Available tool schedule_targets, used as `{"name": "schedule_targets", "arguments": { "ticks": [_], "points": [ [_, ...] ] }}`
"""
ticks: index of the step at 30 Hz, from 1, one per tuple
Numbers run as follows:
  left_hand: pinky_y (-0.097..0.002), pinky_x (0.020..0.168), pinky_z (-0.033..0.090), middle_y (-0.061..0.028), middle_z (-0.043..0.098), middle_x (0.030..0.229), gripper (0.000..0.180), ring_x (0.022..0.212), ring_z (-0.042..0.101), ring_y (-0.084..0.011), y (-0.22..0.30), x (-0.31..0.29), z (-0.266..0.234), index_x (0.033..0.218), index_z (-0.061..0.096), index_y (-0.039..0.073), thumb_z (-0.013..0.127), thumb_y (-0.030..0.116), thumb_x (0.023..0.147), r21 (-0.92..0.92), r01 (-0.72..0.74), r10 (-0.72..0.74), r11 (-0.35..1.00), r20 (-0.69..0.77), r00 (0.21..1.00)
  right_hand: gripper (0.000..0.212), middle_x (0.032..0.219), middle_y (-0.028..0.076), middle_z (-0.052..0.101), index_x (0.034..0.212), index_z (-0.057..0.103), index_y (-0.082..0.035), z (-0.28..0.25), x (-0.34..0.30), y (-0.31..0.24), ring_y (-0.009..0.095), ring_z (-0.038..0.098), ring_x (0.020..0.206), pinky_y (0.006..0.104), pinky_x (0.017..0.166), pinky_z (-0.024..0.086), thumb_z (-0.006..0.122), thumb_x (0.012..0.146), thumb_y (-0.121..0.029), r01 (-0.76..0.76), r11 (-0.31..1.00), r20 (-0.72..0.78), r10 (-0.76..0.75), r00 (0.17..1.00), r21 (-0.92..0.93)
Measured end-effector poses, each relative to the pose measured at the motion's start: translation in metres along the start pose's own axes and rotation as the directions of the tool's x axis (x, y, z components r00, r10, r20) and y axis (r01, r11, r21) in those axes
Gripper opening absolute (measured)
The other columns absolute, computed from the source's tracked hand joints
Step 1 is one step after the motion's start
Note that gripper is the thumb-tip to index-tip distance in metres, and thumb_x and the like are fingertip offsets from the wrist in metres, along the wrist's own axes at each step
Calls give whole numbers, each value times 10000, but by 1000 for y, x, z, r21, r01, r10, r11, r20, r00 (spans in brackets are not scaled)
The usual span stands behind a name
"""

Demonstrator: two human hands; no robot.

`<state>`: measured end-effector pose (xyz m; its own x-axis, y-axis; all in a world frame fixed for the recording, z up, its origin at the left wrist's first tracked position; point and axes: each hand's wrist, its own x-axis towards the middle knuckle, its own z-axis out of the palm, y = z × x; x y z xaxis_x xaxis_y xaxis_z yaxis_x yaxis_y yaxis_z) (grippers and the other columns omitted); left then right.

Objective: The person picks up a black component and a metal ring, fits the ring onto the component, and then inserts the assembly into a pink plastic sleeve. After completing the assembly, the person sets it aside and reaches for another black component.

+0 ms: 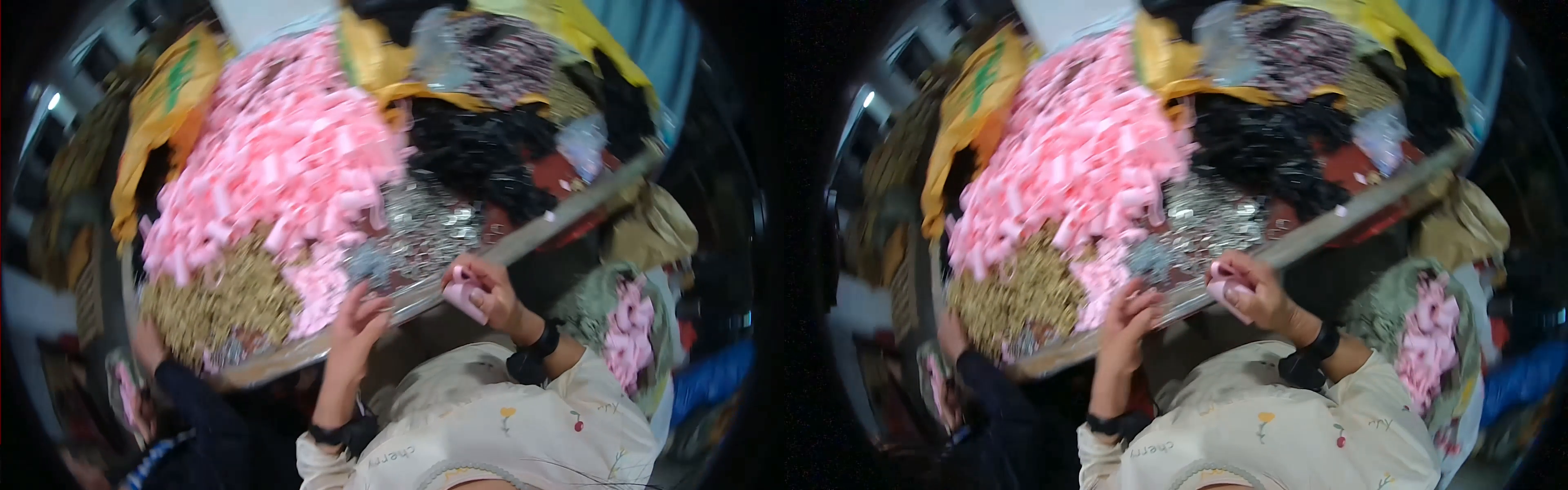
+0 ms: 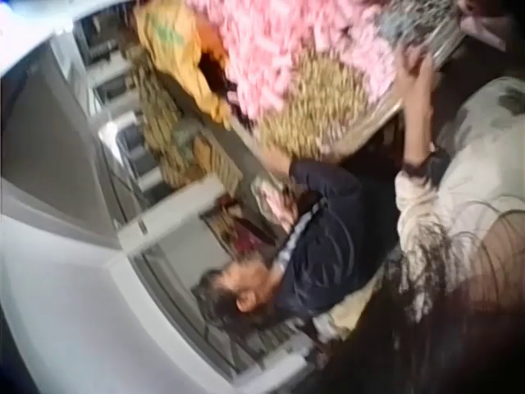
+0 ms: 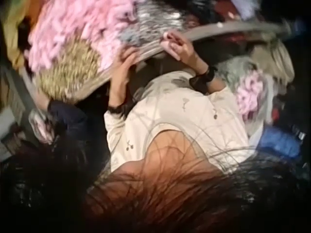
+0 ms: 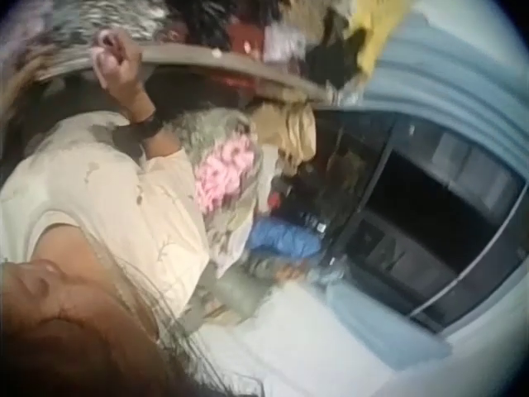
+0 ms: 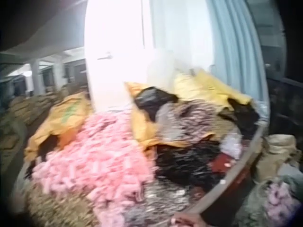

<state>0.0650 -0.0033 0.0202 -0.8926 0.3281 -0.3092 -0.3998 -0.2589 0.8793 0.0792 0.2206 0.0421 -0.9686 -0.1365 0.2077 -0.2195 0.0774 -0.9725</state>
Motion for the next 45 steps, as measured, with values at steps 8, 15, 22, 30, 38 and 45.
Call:
{"name": "schedule_targets", "arguments": {
  "ticks": [8,15,22,30,38,45],
  "points": [
    [-258,573,439,-74,589,794,311,658,544,-157,92,-4,-11,1035,514,-2,500,65,731,429,-613,287,663,611,738,190,774,120,573,859,554,-15,-176,-135,-60,224,564,687,295,613,434,546,727,-150,-476,540,-697,-334,635,-694],
    [-265,582,442,-77,582,836,327,686,547,-163,120,-2,-96,1060,492,-8,487,90,748,439,-524,322,729,455,830,333,794,149,575,852,556,-25,-219,-267,-41,327,546,737,385,669,422,561,723,-332,-896,-53,-862,-252,440,-441],
    [-273,591,444,-80,576,879,345,715,551,-169,148,-44,-186,1085,471,-13,474,115,764,451,-450,425,771,164,891,344,926,119,542,879,558,-60,-211,-220,-39,322,512,858,413,732,376,573,703,-355,-880,-214,-875,-157,459,-423],
    [-281,601,447,-84,569,928,368,747,555,-176,151,-90,-273,1113,446,-19,459,144,783,380,-413,505,827,-182,844,292,907,123,539,882,541,-46,-180,-121,-28,302,498,864,405,718,383,592,688,-259,-654,41,-651,-163,741,-755],
    [-289,612,450,-88,562,977,393,780,558,-183,121,-125,-339,1142,421,-25,444,173,802,268,-368,455,890,-508,731,302,882,118,529,893,529,-35,-128,-17,13,294,492,845,367,712,378,605,671,-225,-295,257,-329,-99,939,-920],
    [-295,620,452,-91,557,1014,413,804,561,-188,103,-184,-375,1163,403,-29,433,194,816,230,-360,407,904,-715,568,281,870,90,516,886,522,-42,-84,39,19,256,490,793,342,684,350,601,678,-214,-111,422,-118,8,993,-900]
  ]
}}
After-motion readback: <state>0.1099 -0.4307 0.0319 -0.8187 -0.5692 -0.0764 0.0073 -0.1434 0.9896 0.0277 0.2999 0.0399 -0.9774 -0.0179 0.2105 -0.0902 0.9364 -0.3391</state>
